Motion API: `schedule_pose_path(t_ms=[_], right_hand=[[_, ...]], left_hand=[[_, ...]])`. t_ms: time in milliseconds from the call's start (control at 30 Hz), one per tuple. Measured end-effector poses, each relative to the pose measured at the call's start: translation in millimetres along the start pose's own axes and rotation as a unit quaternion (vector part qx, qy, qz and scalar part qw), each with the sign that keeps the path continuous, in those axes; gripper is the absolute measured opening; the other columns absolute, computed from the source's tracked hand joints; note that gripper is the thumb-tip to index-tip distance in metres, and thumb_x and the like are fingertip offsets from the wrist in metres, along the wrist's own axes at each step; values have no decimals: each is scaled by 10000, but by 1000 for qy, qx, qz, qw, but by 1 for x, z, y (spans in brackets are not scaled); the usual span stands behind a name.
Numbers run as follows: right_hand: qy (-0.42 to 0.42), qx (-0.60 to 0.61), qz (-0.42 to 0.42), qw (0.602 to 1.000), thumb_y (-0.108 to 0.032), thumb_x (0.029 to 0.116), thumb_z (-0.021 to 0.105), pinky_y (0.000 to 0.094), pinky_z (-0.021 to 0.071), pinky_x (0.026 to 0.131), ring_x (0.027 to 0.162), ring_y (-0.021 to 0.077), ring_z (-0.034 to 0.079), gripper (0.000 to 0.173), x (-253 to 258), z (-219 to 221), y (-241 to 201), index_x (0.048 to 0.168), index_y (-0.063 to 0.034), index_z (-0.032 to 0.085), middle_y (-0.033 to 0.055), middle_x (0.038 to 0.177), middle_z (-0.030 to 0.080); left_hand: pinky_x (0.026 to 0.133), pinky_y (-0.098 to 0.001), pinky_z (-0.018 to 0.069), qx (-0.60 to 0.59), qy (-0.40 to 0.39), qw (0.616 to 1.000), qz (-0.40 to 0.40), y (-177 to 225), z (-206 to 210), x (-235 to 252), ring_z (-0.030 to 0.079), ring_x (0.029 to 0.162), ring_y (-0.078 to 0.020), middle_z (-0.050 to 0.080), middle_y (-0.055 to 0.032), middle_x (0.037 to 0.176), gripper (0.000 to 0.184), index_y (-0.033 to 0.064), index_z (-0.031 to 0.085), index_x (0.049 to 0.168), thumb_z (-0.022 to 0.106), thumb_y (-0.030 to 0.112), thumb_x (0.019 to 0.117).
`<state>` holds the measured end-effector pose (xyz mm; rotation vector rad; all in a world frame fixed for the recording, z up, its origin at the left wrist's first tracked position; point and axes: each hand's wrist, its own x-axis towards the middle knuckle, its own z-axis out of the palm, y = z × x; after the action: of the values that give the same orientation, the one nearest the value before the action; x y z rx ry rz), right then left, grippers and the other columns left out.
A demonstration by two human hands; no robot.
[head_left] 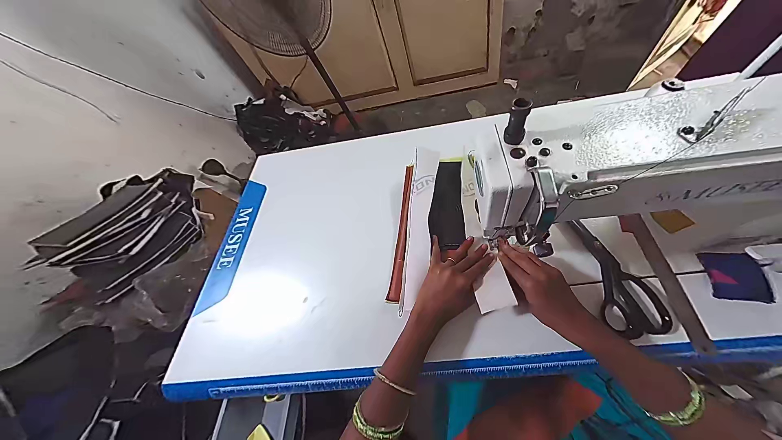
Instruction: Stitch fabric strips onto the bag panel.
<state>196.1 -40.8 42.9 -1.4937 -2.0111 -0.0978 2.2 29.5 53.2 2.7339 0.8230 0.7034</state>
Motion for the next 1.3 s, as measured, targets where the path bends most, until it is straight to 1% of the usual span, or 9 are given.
schedule_pose_path(t_ms=[100, 167, 267, 367, 833, 967, 1100, 1167, 1300], right_hand=[[9, 2, 2, 1000, 87, 868, 535, 387, 605, 860, 1054, 346, 739, 310, -23, -9, -8, 1091, 65, 748, 216, 1214, 721], [4, 0, -5, 1000, 94, 841, 541, 382, 602, 865, 1080, 349, 730, 272, -34, -13, -11, 1011, 73, 752, 214, 1232, 715], [10, -5, -11, 1000, 88, 864, 532, 351, 582, 914, 1109, 329, 721, 298, -39, -12, -9, 1065, 64, 751, 188, 1235, 722], [13, -14, -18, 1000, 90, 868, 530, 346, 575, 928, 1112, 326, 720, 321, -38, -9, -7, 1107, 74, 743, 187, 1234, 723], [10, -5, -20, 1000, 106, 838, 521, 353, 569, 941, 1134, 334, 710, 386, -40, -10, -6, 1155, 57, 736, 185, 1242, 720], [21, 31, -4, 999, 96, 836, 515, 362, 576, 931, 1129, 333, 713, 381, -41, -9, -5, 1134, 48, 748, 185, 1229, 725], [25, 142, 61, 988, 87, 881, 479, 393, 552, 995, 1151, 349, 702, 370, -40, -14, -4, 1120, 43, 758, 198, 1221, 724], [20, 171, 88, 981, 94, 880, 467, 395, 553, 984, 1124, 346, 709, 377, -32, -21, -5, 1120, 50, 754, 205, 1190, 731], [14, 119, 50, 991, 111, 883, 508, 422, 550, 984, 1125, 364, 697, 372, -9, -19, -12, 1165, 34, 738, 198, 1184, 729]], left_hand=[[1011, -809, 315, 19, 3, 1000, 4, 6, -1, -1, 604, 1284, -431, 683, -113, 1343, 412, 65, 716, 1276, 583, 39, 887], [1036, -740, 372, 48, 32, 998, 18, 13, 5, -5, 637, 1250, -403, 699, -132, 1310, 398, 26, 717, 1255, 579, 8, 882], [1050, -549, 478, 78, 68, 994, 42, 24, 13, -16, 688, 1191, -328, 723, -152, 1254, 327, -16, 722, 1210, 553, 0, 931], [1073, -515, 468, 86, 72, 992, 57, 28, 16, -27, 681, 1202, -322, 723, -148, 1255, 334, -7, 714, 1229, 556, 21, 936], [1083, -534, 443, 83, 86, 988, 96, 28, 15, -31, 687, 1197, -281, 741, -103, 1232, 277, 45, 733, 1201, 566, 121, 994], [1086, -569, 436, 80, 66, 994, 46, 39, 15, -35, 678, 1217, -278, 728, -81, 1268, 297, 63, 741, 1219, 603, 102, 959], [1094, -587, 422, 80, 57, 995, 19, 47, 15, -42, 659, 1246, -284, 718, -71, 1292, 311, 74, 741, 1227, 601, 62, 950], [1091, -598, 421, 74, 59, 995, 18, 47, 14, -41, 659, 1246, -288, 717, -73, 1293, 307, 71, 742, 1225, 594, 63, 956], [1071, -614, 431, 68, 66, 995, 15, 49, 15, -40, 669, 1230, -291, 718, -75, 1291, 305, 66, 749, 1213, 587, 71, 954]])
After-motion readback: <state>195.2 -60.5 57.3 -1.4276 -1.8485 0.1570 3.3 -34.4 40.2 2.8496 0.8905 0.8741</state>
